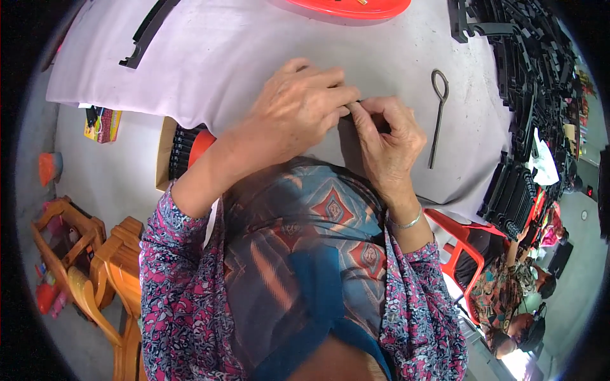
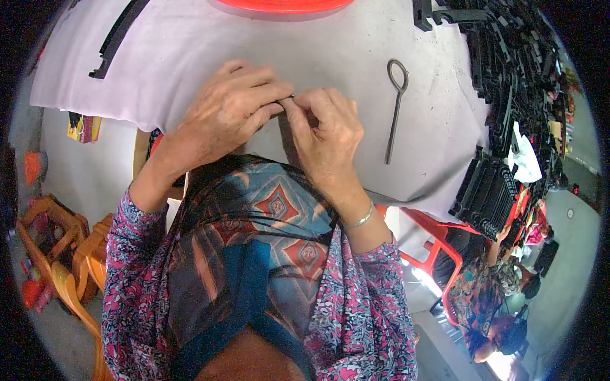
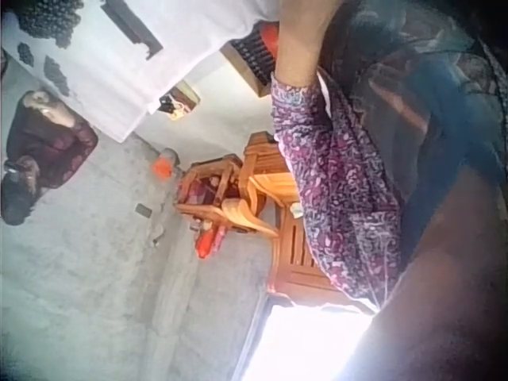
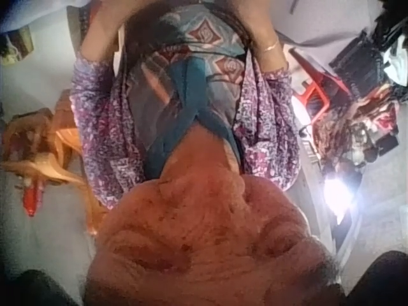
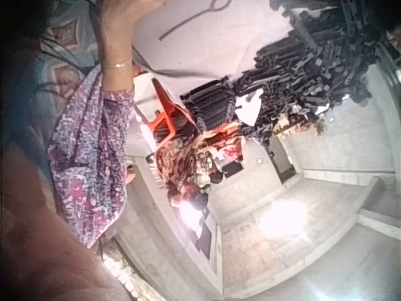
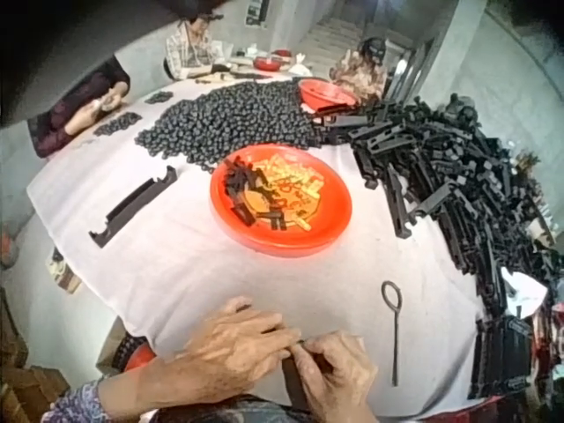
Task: The person assembles level components by inserting vials and plastic parts into housings by hand, securing them using a metal tool, and placing the finished pieces into a box.
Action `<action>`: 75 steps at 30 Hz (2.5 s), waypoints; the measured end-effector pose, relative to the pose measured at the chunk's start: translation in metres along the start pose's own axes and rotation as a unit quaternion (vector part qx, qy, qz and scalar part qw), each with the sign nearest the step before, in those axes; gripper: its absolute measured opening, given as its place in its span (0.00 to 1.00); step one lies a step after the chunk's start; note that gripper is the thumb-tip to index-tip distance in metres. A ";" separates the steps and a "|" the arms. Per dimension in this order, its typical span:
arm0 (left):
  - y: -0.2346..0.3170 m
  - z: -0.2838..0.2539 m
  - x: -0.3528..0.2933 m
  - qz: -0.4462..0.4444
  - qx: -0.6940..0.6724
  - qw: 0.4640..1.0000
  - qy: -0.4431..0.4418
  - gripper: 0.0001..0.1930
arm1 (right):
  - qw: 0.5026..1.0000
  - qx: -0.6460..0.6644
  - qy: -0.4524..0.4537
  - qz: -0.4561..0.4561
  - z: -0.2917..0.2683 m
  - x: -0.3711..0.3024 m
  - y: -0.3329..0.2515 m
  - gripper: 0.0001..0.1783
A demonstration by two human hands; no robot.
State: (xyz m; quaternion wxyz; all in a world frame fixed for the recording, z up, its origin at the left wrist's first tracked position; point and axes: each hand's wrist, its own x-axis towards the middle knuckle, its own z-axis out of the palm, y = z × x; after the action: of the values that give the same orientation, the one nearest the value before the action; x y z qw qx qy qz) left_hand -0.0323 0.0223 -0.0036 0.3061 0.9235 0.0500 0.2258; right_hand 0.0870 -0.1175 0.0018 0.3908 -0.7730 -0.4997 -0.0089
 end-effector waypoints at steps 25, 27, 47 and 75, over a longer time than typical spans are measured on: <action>-0.002 0.007 -0.011 0.006 0.001 0.999 0.048 0.14 | 0.973 -0.192 -0.016 -0.127 -0.001 -0.018 -0.002 0.23; -0.004 0.007 -0.012 0.034 0.022 0.998 0.051 0.12 | 0.973 -0.181 -0.020 -0.141 -0.001 -0.015 0.002 0.23; 0.000 0.012 -0.014 0.005 -0.005 0.996 0.087 0.10 | 0.980 -0.114 -0.034 -0.162 0.006 0.001 0.005 0.10; 0.000 -0.004 -0.018 -0.024 0.101 0.992 0.076 0.17 | 0.951 -0.150 -0.093 0.253 -0.086 0.038 0.102 0.14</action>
State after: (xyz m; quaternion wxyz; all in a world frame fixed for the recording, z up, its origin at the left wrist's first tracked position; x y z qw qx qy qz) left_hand -0.0501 0.0196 -0.0079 0.2115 0.9284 0.1176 0.2821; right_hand 0.2173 -0.1612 0.0162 0.2115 -0.9212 -0.3148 0.0866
